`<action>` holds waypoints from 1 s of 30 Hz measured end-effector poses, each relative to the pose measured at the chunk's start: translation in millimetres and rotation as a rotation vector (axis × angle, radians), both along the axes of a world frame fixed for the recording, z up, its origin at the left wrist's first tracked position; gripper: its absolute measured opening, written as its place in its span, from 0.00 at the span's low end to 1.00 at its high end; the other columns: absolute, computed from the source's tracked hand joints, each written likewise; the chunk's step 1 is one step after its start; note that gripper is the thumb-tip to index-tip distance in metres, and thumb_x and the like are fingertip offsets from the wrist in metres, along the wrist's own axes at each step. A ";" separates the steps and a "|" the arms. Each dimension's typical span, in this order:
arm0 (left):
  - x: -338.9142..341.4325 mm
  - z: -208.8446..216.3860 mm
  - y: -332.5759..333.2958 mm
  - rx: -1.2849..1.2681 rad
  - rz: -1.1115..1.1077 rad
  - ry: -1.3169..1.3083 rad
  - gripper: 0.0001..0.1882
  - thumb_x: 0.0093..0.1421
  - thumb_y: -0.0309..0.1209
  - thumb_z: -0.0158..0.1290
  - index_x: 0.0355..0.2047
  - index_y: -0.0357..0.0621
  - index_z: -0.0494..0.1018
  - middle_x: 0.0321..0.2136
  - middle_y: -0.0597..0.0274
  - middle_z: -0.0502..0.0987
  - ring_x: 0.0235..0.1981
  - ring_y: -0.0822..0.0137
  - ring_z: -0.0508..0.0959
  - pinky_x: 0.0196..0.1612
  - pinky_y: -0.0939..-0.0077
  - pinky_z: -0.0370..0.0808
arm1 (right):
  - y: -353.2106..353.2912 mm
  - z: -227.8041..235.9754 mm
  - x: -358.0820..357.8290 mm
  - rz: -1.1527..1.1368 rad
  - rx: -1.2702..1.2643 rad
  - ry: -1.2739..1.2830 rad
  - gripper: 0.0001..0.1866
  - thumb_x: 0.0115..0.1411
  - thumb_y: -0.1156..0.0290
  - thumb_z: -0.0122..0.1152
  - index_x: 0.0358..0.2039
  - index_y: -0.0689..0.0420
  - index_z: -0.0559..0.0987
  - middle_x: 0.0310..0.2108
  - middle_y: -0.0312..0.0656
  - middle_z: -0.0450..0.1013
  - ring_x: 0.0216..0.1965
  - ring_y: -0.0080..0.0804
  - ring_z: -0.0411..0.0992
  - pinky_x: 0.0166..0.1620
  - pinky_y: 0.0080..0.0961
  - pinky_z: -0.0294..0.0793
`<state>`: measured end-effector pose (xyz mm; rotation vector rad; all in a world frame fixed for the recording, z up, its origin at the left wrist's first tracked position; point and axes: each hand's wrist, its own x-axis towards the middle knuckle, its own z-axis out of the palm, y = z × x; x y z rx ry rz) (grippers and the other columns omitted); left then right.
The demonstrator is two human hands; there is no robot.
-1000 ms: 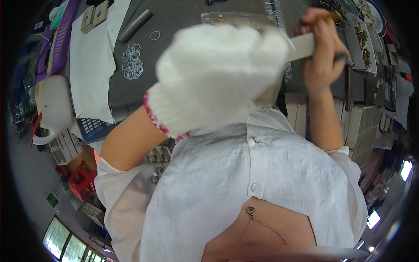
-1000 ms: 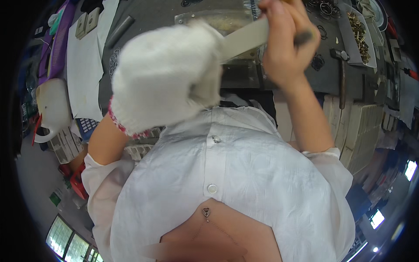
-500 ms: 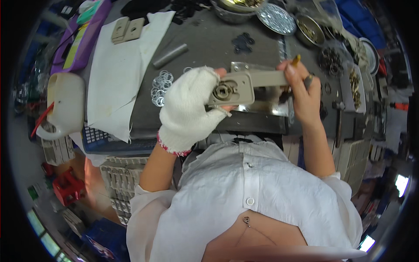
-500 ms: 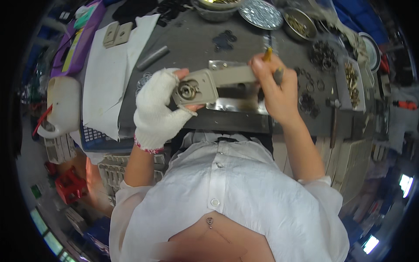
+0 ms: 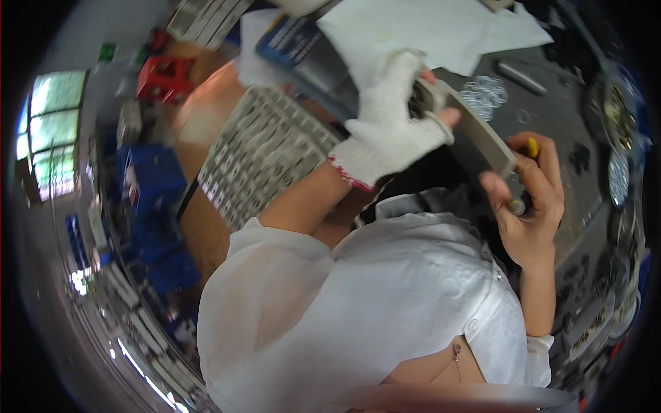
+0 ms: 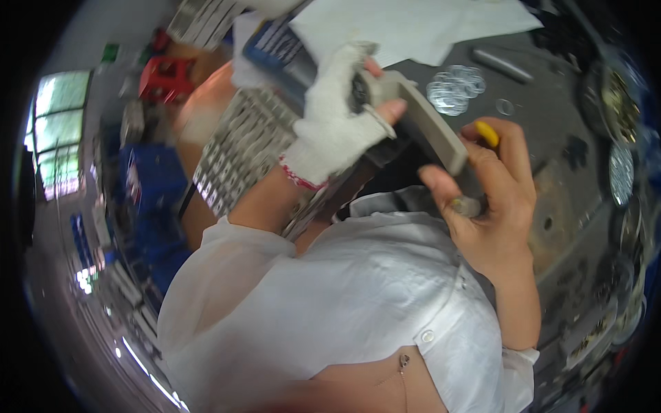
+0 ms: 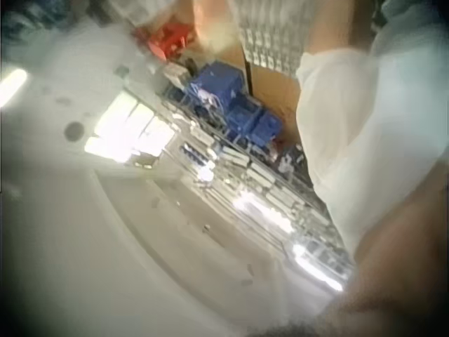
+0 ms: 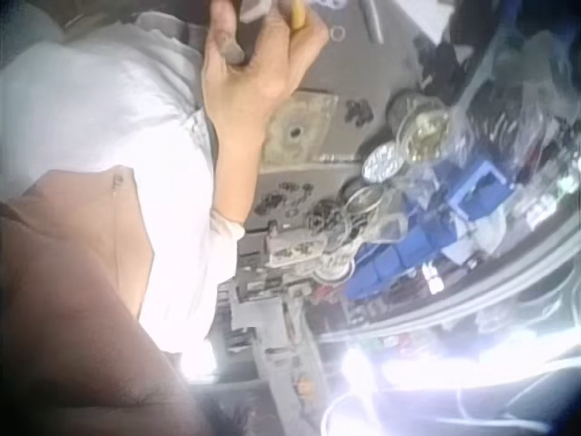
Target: Assembling metal latch or lock components using pliers and a hammer on a workbench.
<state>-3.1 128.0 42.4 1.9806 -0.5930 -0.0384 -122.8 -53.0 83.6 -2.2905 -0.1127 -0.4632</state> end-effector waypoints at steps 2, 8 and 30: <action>14.1 -21.7 61.0 0.153 0.199 -0.366 0.27 0.44 0.34 0.68 0.41 0.41 0.67 0.41 0.52 0.69 0.41 0.55 0.74 0.45 0.64 0.73 | 6.6 1.0 1.2 0.069 0.033 0.020 0.18 0.48 0.72 0.72 0.38 0.67 0.79 0.39 0.48 0.71 0.39 0.37 0.73 0.41 0.29 0.72; 16.8 -75.0 288.1 0.640 0.869 0.375 0.42 0.47 0.51 0.58 0.60 0.40 0.67 0.59 0.38 0.66 0.56 0.46 0.72 0.58 0.60 0.69 | -22.8 -15.4 -16.3 -0.173 0.141 0.193 0.16 0.52 0.73 0.67 0.42 0.62 0.81 0.47 0.43 0.71 0.42 0.28 0.71 0.37 0.18 0.67; 15.3 -188.1 297.8 1.048 0.765 0.722 0.41 0.49 0.57 0.55 0.57 0.42 0.67 0.55 0.39 0.68 0.55 0.46 0.71 0.57 0.60 0.68 | 7.0 -34.9 -27.3 -0.272 0.067 0.504 0.14 0.55 0.71 0.65 0.42 0.63 0.81 0.48 0.42 0.68 0.43 0.25 0.68 0.40 0.17 0.67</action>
